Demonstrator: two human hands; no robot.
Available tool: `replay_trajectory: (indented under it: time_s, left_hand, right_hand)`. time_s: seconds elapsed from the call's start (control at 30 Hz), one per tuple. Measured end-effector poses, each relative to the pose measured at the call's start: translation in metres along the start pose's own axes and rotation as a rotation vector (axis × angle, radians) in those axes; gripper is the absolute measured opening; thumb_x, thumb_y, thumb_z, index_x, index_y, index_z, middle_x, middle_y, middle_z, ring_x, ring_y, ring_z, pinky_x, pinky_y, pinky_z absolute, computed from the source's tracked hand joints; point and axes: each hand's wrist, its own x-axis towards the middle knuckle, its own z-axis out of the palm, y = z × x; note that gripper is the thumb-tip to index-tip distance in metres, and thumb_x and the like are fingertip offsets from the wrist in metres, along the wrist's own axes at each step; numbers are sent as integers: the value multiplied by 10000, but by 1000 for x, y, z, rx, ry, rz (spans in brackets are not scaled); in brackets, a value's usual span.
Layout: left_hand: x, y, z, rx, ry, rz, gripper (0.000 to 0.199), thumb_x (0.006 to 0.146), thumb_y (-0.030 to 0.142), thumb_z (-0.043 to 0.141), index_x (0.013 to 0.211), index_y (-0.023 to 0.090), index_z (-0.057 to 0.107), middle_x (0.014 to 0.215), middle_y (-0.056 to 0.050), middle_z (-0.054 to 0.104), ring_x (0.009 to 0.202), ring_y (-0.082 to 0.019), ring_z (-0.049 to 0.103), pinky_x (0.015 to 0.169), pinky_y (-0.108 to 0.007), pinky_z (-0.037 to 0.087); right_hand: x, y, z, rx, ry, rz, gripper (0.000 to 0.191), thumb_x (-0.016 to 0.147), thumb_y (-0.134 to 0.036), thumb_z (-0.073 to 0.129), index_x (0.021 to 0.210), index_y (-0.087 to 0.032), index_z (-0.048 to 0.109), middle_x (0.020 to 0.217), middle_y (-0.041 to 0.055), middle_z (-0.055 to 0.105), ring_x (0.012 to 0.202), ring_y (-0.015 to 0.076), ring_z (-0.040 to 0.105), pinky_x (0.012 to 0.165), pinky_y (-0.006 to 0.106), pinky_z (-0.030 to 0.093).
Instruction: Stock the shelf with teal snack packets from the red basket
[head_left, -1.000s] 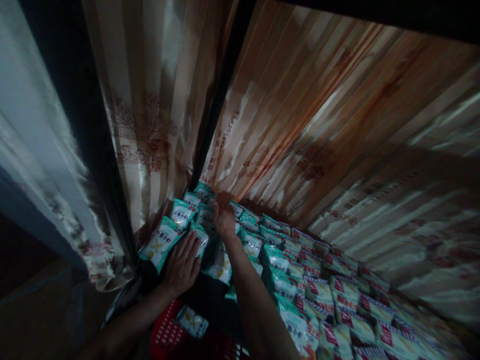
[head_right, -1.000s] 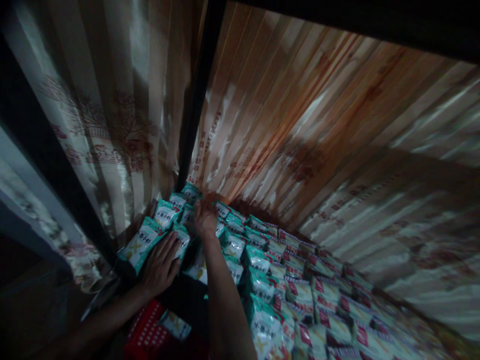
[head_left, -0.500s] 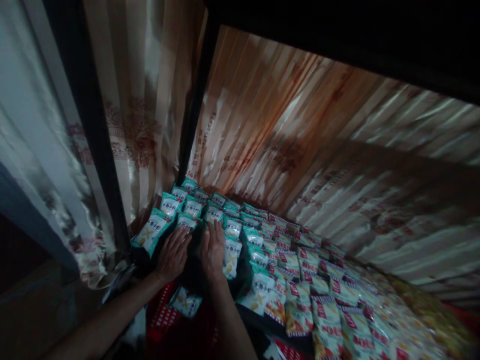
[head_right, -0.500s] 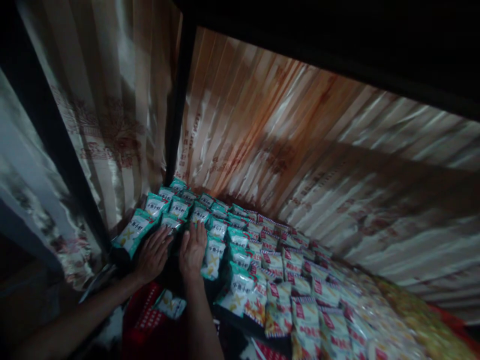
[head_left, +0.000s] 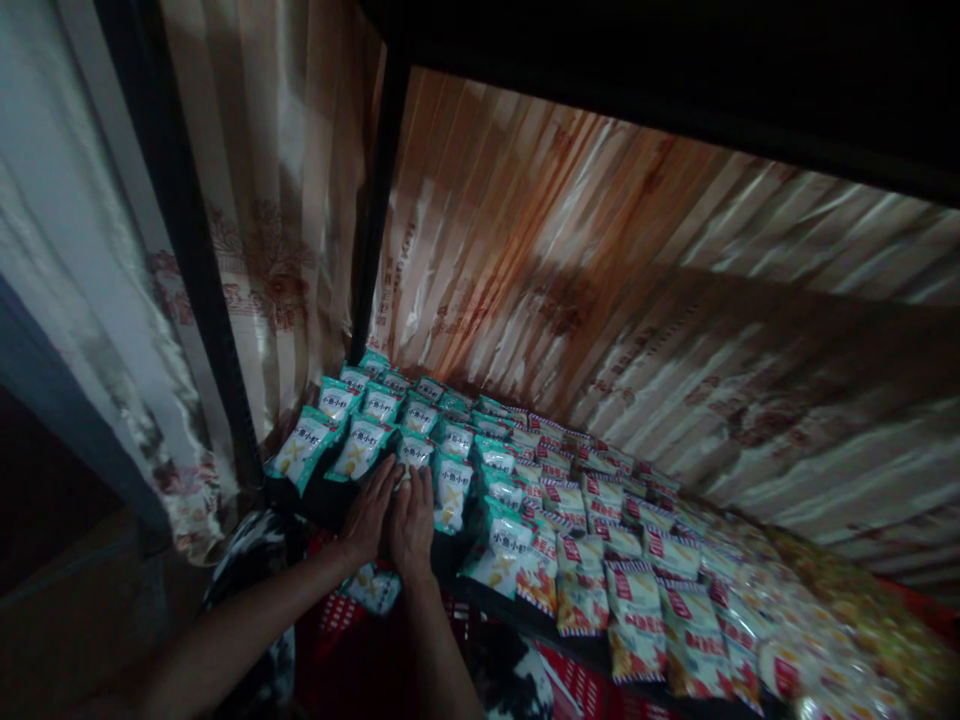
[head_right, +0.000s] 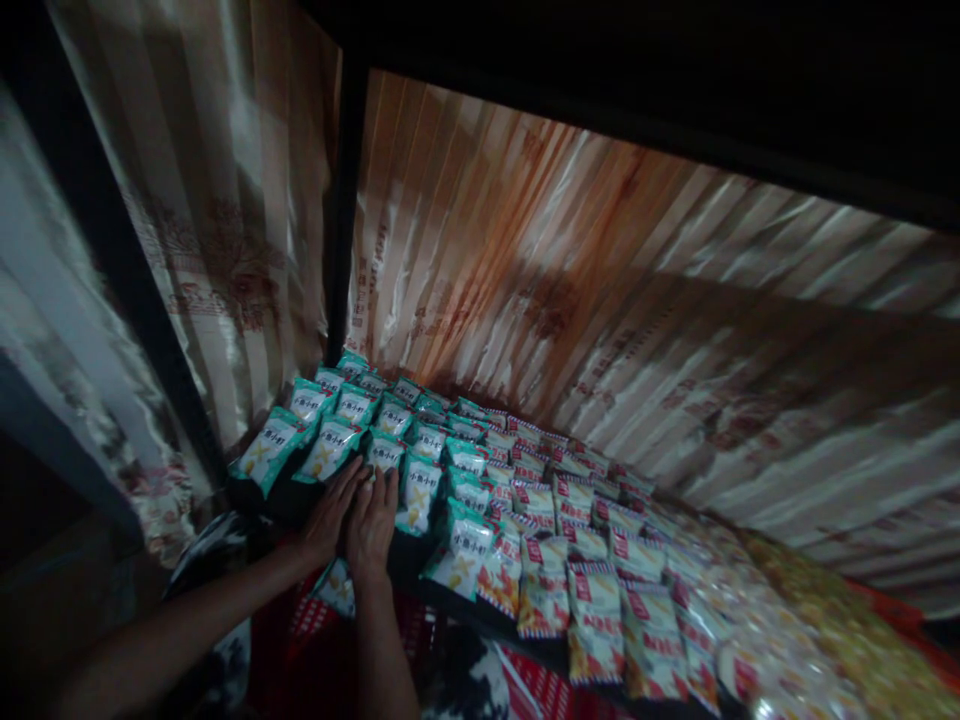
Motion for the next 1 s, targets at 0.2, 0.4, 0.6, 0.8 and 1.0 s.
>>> replay_trajectory:
  time_s: [0.2,0.4,0.6,0.8,1.0]
  left_hand:
    - [6,-6,11,-24,-23,-62,516,927,220,334,1432,203,230,1480,-119,314,1345,-197,324,1067,-398,380]
    - [5,-8,15,-51,-90,-117,480,932,233,321,1406,168,277,1433,-134,393,1321,-184,365,1066,-384,385]
    - [10,-7,10,-72,-22,-84,520,932,206,303,1440,207,192,1479,-112,319,1360,-175,285,1085,-385,361]
    - [12,-12,8,-72,-64,-81,524,936,212,292,1447,196,179,1474,-120,324,1363,-178,271,1077,-386,369]
    - [8,-14,13,-84,-1,-92,546,940,195,268,1463,224,116,1486,-104,299,1346,-173,312,1044,-370,417]
  right_hand:
    - [6,7,5,1,-55,3,555,963,-388,169,1254,-78,525,1299,162,529,1354,243,286,1065,446,314]
    - [5,5,6,41,-38,62,578,949,-456,214,1251,-75,526,1326,185,496,1316,254,351,1058,455,313]
    - [7,-6,7,88,14,62,570,943,-453,231,1281,-79,498,1395,190,415,1323,258,340,1052,470,315]
    - [9,-10,12,59,24,28,550,942,-436,241,1245,-84,535,1389,194,423,1322,267,344,1045,497,323]
    - [7,-7,16,53,-15,57,552,943,-439,241,1267,-90,522,1423,181,380,1336,257,325,1054,474,325]
